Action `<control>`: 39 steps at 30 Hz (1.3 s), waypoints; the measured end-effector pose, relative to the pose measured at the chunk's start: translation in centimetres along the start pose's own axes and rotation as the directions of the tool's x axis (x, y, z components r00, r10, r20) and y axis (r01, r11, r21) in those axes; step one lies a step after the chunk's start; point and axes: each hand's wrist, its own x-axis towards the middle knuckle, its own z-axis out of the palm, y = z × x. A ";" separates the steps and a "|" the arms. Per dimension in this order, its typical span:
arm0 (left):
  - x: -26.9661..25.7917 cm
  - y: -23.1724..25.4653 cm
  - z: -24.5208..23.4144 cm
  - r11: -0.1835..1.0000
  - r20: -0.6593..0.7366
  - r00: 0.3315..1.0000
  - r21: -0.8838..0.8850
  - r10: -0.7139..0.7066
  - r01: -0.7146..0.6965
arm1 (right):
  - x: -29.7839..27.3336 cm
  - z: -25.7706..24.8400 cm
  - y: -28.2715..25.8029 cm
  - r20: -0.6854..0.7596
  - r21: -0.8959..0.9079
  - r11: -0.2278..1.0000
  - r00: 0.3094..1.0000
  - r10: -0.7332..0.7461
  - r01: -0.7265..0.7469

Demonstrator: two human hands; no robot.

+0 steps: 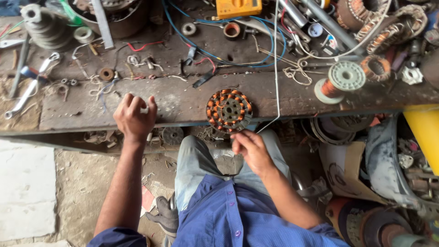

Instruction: The person winds copper wire around a circular motor stator core using a spool and a metal guide tool. They repeatedly thread the wire through slots in the stator, pull it taut, and adjust the coil placement while seated at a cluttered workbench.

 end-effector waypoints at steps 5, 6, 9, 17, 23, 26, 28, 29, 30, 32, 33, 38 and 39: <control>0.2 1.1 -2.5 0.990 -0.186 0.977 -0.064 0.108 -0.122 | -1.3 0.5 -2.2 0.063 -0.098 0.988 0.992 -0.114 0.119; 0.2 1.0 -2.8 0.993 -0.154 0.987 -0.100 0.045 -0.061 | -1.3 0.9 -2.3 0.062 -0.104 0.988 0.992 -0.108 0.114; 0.1 1.0 -2.2 0.996 -0.131 0.991 -0.072 0.043 -0.052 | -1.6 1.5 -2.1 0.079 -0.092 0.986 0.988 -0.133 0.140; -0.1 0.8 -1.6 0.999 -0.124 0.991 -0.012 0.050 -0.052 | 0.4 1.6 5.0 0.081 -0.361 0.933 0.996 0.046 -0.014; -0.1 0.4 -1.3 0.997 -0.136 0.988 -0.016 0.070 -0.073 | 0.0 -5.3 5.3 -0.066 -0.324 0.944 0.997 0.040 -0.060; -0.1 0.5 -1.5 0.998 -0.126 0.990 -0.031 0.056 -0.060 | -1.3 -7.8 2.8 -0.130 -0.285 0.958 0.991 -0.020 -0.018; 0.0 0.8 -1.6 0.997 -0.129 0.990 -0.048 0.055 -0.062 | -2.4 -8.8 0.0 -0.005 -0.022 0.998 0.998 -0.058 0.058; 0.1 0.9 -1.8 0.996 -0.130 0.990 -0.055 0.058 -0.066 | -3.0 -8.6 -1.0 0.052 0.118 0.989 0.994 -0.091 0.085; 0.3 0.8 -2.0 0.996 -0.154 0.987 -0.061 0.053 -0.063 | -3.2 -8.2 -2.1 0.085 0.128 0.987 0.990 -0.113 0.101; 0.2 0.7 -2.5 0.992 -0.176 0.983 -0.098 0.056 -0.074 | -3.9 -7.0 -3.8 0.111 0.153 0.978 0.981 -0.160 0.142; 0.2 0.9 -2.1 0.993 -0.152 0.987 -0.099 0.056 -0.072 | -4.3 -6.4 -4.4 0.140 0.177 0.973 0.975 -0.172 0.146; -0.7 -0.2 -1.1 0.986 -0.095 0.989 -0.109 0.116 -0.126 | -4.5 -2.6 -4.5 0.278 0.128 0.982 0.945 -0.172 0.141; -0.9 -0.4 -0.8 0.989 -0.090 0.992 -0.111 0.085 -0.095 | -4.6 -1.7 -4.2 0.283 -0.042 0.992 0.954 -0.100 0.116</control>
